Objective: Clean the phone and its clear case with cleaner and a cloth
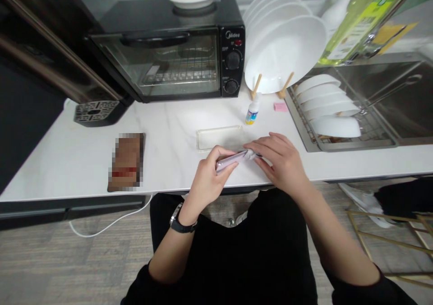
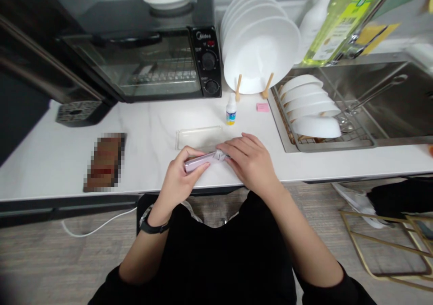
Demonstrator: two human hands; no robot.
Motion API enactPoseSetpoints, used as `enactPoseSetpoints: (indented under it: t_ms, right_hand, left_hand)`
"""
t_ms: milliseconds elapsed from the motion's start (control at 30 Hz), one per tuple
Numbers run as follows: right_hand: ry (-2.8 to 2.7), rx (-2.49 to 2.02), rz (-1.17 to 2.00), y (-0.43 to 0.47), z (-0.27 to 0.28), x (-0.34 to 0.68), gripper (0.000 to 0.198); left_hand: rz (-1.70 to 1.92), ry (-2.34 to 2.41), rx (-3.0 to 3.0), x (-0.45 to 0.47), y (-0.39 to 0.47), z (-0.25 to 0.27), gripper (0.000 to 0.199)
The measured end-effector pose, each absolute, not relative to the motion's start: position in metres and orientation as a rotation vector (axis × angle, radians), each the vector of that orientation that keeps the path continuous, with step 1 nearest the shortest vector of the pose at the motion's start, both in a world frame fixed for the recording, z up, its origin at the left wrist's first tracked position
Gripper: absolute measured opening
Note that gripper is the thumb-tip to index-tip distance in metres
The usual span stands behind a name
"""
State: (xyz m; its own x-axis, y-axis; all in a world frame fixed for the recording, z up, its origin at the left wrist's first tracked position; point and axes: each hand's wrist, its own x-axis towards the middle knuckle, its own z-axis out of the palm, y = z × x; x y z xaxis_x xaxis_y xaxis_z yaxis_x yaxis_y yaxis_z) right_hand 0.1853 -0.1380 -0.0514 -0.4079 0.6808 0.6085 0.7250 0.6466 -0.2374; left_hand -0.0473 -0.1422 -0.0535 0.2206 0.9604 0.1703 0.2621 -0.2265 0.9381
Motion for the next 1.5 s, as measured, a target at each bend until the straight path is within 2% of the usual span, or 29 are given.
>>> enactPoseSetpoints:
  t_ms: [67, 200, 367, 567, 800, 1033, 1233, 1333, 1500]
  right_hand:
    - [-2.100, -1.009, 0.040, -0.133, -0.049, 0.191, 0.024]
    - [-1.807, -1.056, 0.283, -0.132, -0.053, 0.174, 0.025]
    - [-1.425, -1.222, 0.282, -0.139, -0.057, 0.136, 0.029]
    - [-1.570, -1.143, 0.187, -0.148, -0.039, 0.117, 0.037]
    - [-1.678, -1.123, 0.245, -0.145, -0.060, 0.135, 0.040]
    - [-1.747, -0.967, 0.211, -0.157, -0.041, 0.115, 0.041]
    - [-1.857, -1.065, 0.142, -0.145, -0.064, 0.137, 0.035]
    - [-1.849, -1.034, 0.165, -0.153, -0.059, 0.124, 0.035]
    - [-1.926, -0.932, 0.156, -0.161, -0.046, 0.103, 0.044]
  left_hand:
    - [1.146, 1.175, 1.682, -0.048, -0.137, -0.042, 0.020]
    - [1.401, 1.165, 1.519, -0.042, -0.121, -0.026, 0.028]
    - [1.636, 1.129, 1.284, -0.023, -0.111, -0.030, 0.034]
    - [1.578, 1.198, 1.397, -0.013, -0.134, -0.033, 0.023]
    - [1.691, 1.286, 1.453, -0.019, -0.153, -0.030, 0.026]
    - [1.678, 1.346, 1.455, -0.010, -0.163, -0.055, 0.016]
    - [1.787, 1.306, 1.391, -0.015, -0.165, -0.076, 0.025]
    - [1.801, 1.328, 1.370, -0.017, -0.164, -0.085, 0.030]
    - [1.969, 1.244, 1.329, -0.019, -0.158, -0.097, 0.023]
